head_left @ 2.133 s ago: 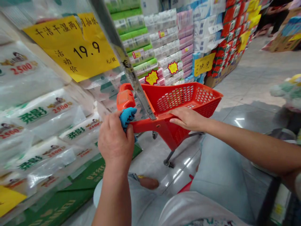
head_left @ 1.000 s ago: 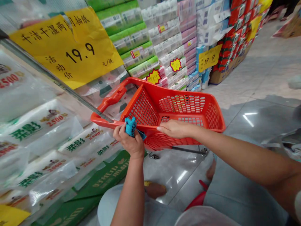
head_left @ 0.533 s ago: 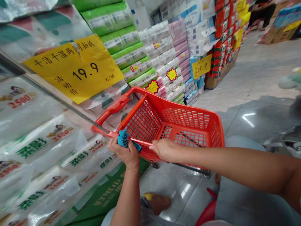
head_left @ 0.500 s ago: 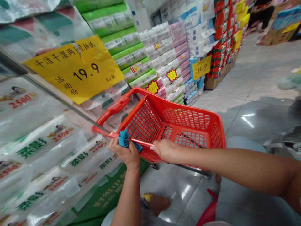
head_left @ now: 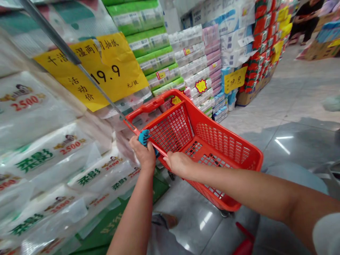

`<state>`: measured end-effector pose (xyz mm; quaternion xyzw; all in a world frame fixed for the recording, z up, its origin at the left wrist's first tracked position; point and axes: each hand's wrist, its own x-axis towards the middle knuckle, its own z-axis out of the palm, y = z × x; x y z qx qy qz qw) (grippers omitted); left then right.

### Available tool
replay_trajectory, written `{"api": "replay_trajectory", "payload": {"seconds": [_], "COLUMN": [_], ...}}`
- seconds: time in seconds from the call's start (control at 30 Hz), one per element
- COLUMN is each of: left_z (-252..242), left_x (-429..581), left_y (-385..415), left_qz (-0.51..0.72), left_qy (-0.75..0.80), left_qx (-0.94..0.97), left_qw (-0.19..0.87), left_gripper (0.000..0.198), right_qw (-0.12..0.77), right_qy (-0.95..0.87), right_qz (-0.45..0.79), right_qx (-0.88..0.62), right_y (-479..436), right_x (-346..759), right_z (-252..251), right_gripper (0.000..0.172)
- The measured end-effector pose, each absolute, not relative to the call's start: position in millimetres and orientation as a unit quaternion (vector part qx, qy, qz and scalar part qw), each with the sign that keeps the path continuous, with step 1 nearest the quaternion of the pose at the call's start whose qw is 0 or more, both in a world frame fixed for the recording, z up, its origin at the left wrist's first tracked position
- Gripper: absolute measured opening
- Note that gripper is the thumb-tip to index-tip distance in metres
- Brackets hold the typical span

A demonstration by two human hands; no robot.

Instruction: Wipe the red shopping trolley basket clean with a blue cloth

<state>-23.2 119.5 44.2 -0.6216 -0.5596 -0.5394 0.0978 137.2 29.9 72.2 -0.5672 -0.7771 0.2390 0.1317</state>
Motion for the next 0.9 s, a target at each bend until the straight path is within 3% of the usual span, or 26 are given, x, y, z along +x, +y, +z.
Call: {"api": "replay_trajectory", "payload": {"seconds": [0.23,0.53,0.77,0.9], "left_z": [33,-39,-42,-53], "left_x": [-41,-8,-3,14], "left_y": [134,78,102,98], "left_qz": [-0.587,-0.603,-0.608,-0.605], "left_qy": [-0.564,-0.521,-0.549,-0.538], "left_qx": [-0.577,-0.604,-0.573,-0.587], "left_qw": [0.07,0.001,-0.022,0.001], "left_gripper": [0.027,0.033,0.029,0.037], "right_qw": [0.164,0.109,0.077,0.087], "right_qy": [-0.772,-0.798,-0.819,-0.833], "right_qz": [0.217,0.191,0.14,0.126], "right_qx": [-0.575,-0.561,-0.551,-0.531], "right_y": [35,34,32,35], "right_x": [109,138,172,178], "right_z": [67,68,64,61], "right_gripper": [0.049,0.046,0.046,0.049]}}
